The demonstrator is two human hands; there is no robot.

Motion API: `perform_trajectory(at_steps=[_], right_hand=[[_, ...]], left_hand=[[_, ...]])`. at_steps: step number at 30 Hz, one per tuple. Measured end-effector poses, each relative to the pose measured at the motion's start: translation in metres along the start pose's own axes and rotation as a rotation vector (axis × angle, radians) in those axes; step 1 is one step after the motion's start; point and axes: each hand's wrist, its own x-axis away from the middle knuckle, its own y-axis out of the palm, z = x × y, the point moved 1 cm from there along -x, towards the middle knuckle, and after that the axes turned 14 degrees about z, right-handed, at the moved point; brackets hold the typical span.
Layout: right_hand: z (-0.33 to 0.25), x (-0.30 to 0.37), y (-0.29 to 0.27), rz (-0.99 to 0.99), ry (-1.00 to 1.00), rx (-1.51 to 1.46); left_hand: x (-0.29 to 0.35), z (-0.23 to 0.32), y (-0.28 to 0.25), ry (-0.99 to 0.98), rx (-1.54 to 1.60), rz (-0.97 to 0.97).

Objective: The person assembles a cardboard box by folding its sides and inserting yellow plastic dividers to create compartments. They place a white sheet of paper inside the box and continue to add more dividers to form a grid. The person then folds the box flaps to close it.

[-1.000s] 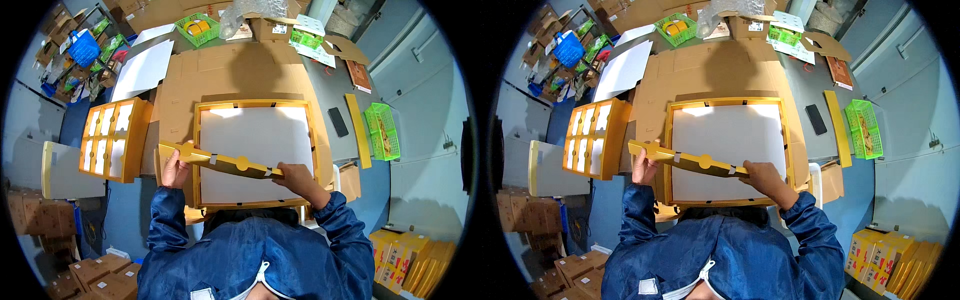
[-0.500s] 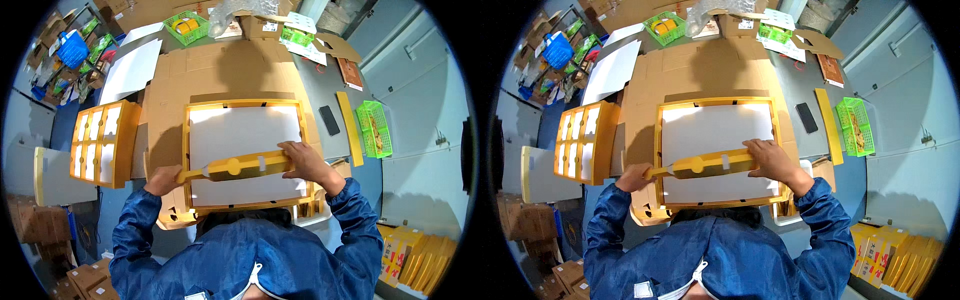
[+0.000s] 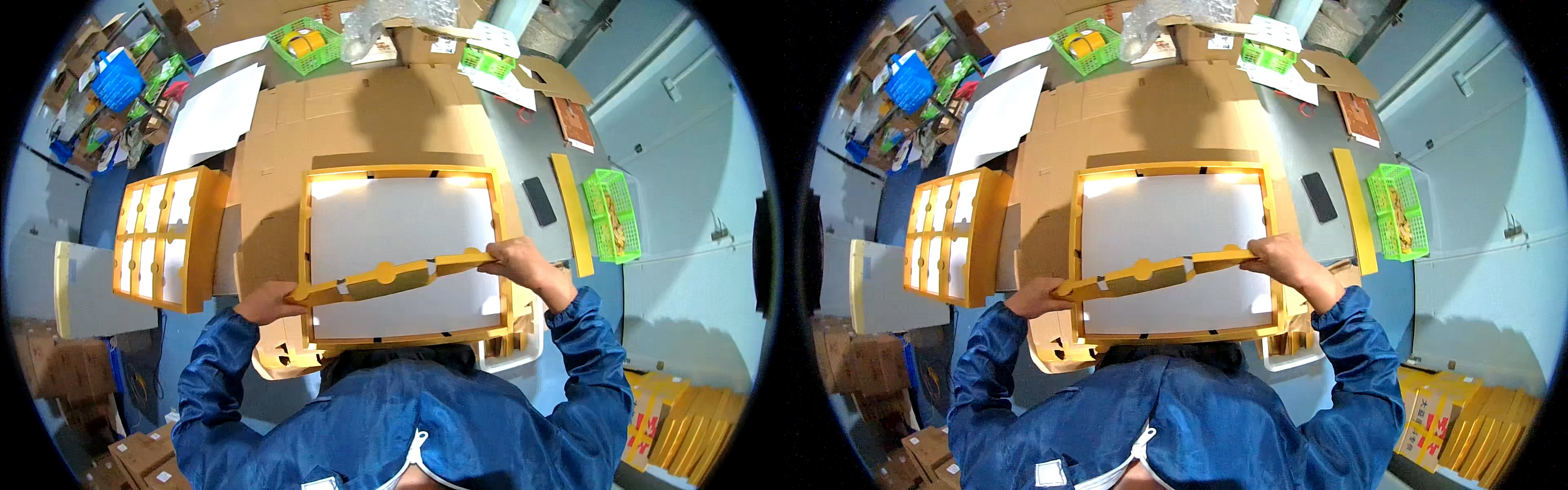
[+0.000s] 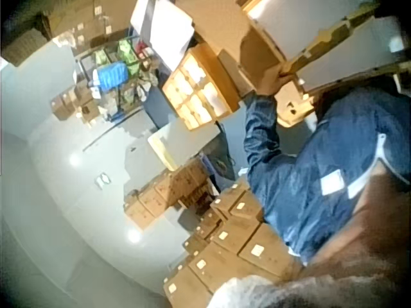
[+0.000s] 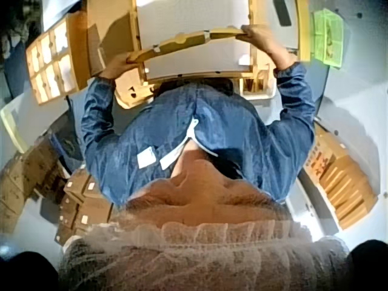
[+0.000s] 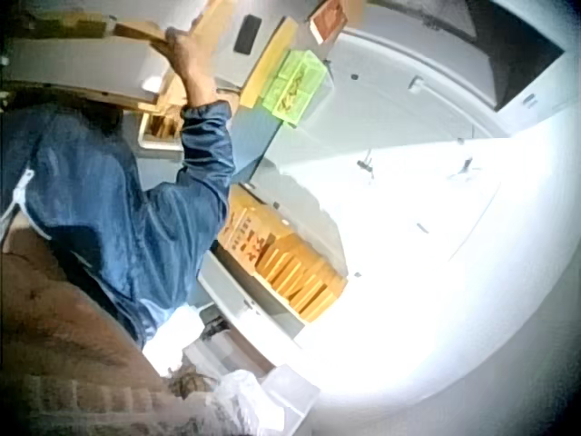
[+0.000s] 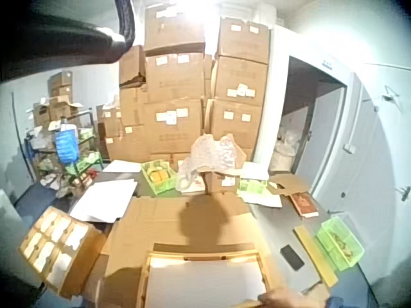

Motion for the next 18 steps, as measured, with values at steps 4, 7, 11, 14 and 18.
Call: perform_trajectory(at_steps=[4, 7, 11, 14, 18], right_hand=[[0.0, -0.022, -0.015, 0.117, -0.07, 0.24], [-0.069, -0.062, -0.011, 0.174, -0.196, -0.03], [-0.135, -0.086, 0.073, 0.016, -0.43, -0.082], [-0.145, -0.11, 0.112, 0.084, -0.453, 0.006], [-0.156, -0.141, 0.152, 0.162, -0.445, -0.001]], left_hand=[[-0.017, 0.023, 0.009, -0.101, 0.013, -0.052], [-0.039, 0.043, 0.05, 0.125, -0.198, 0.04], [-0.058, 0.064, 0.08, 0.307, -0.228, 0.191], [-0.057, 0.056, 0.059, 0.272, -0.116, 0.313], [-0.049, 0.006, 0.05, 0.231, -0.274, 0.699]])
